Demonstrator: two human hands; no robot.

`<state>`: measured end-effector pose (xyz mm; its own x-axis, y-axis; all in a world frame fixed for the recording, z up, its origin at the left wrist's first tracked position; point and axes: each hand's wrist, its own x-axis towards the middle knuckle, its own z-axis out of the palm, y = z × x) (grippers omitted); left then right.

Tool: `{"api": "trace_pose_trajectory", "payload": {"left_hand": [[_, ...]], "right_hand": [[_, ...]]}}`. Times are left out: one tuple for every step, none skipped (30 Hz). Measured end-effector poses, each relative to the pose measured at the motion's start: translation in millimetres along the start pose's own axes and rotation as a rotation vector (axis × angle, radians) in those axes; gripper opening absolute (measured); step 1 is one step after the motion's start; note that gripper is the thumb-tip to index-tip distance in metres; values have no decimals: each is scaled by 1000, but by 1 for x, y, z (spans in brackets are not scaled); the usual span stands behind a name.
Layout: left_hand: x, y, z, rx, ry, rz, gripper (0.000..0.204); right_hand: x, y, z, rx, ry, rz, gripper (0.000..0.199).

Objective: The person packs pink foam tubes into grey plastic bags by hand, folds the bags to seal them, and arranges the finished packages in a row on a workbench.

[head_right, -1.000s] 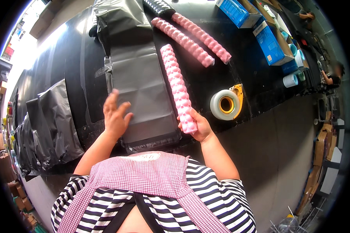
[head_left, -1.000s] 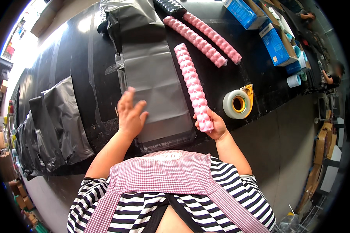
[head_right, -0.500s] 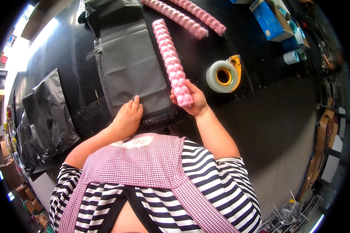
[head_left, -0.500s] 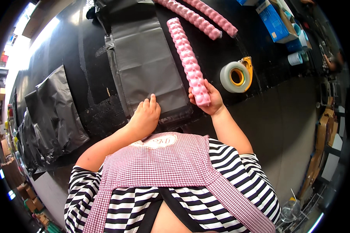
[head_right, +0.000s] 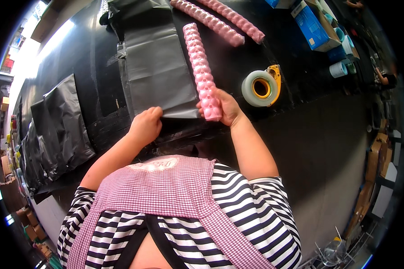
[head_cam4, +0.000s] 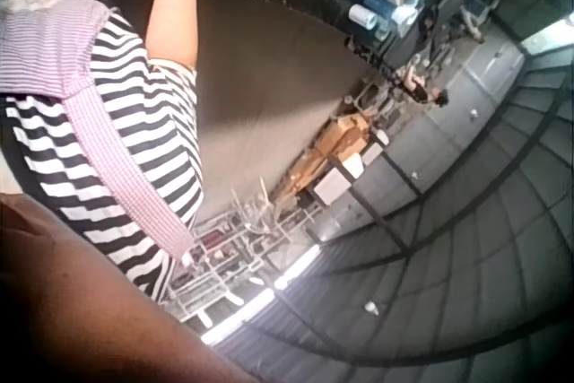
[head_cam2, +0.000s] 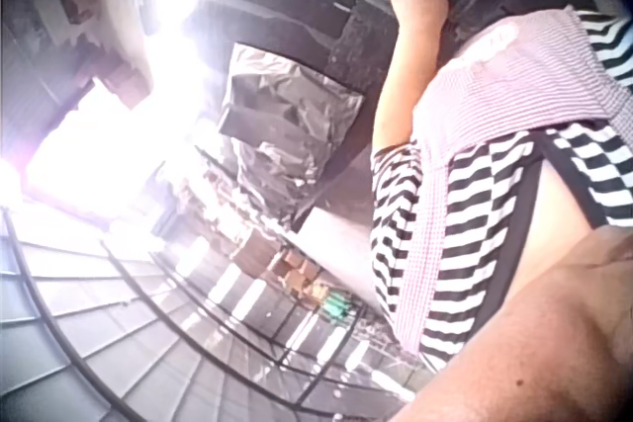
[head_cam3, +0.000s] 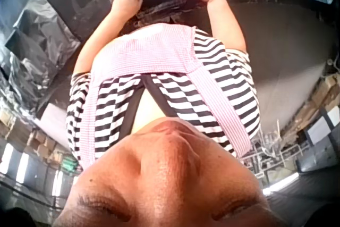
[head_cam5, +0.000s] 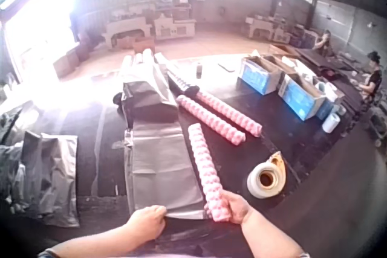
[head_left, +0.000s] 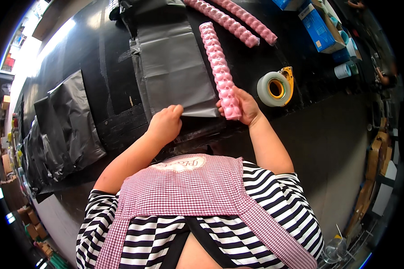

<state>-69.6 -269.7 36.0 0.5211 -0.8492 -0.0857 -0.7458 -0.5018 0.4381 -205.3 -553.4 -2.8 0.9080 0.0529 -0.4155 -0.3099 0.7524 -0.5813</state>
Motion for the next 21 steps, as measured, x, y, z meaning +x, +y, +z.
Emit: {"api": "trace_pose_trajectory", "payload": {"left_hand": [[3,-4,0,6,5,-5,13],[6,-9,0,-82,70,-28,12],[9,-11,-2,-169,134,-51,11],[10,-12,-4,-211,136,-77,12],[13,-12,-8,-210,143,-74,12],[13,-14,-11,-285,105,-138,14],[11,-16,-11,-362,62,-200,16],[7,-21,-10,-391,98,-189,16],[9,-24,-8,-400,96,-178,16],[8,-31,-5,-485,100,-189,16],[7,-37,-2,-570,98,-193,17],[7,-47,4,-573,97,-194,17],[10,-56,9,-676,59,-201,17],[12,-61,12,-778,19,-207,17],[10,-59,12,-784,18,-201,17],[6,-57,12,-851,1,-198,14],[2,-53,11,-917,-15,-191,10],[-1,-45,8,-835,121,28,9],[-7,-40,2,-694,145,159,10],[-12,-37,0,-538,267,316,12],[-15,-35,-1,-378,388,469,15]], "right_hand": [[0,0,8,-2,-9,1,54],[-1,1,23,-171,104,-125,54],[-3,6,33,-337,218,-252,58],[-12,12,35,-327,206,-285,67],[-26,23,36,-463,212,-359,69],[-45,33,46,-561,230,-398,73],[-66,48,52,-510,201,-402,78],[-85,62,63,-583,173,-446,83],[-110,78,62,-775,153,-516,84],[-132,87,75,-901,178,-491,84],[-151,109,76,-852,233,-417,87],[-170,126,83,-677,291,-304,85],[-189,143,79,-789,427,-224,78],[-206,150,82,-991,478,-185,74],[-220,157,84,-1190,526,-142,70],[-227,167,86,-1254,567,-121,68],[-233,178,87,-1318,610,-103,66],[-235,191,86,-1203,646,-84,64],[-234,202,85,-1203,657,-85,64],[-227,211,88,-1126,661,-82,62],[-223,217,92,-1049,664,-79,61]]}}
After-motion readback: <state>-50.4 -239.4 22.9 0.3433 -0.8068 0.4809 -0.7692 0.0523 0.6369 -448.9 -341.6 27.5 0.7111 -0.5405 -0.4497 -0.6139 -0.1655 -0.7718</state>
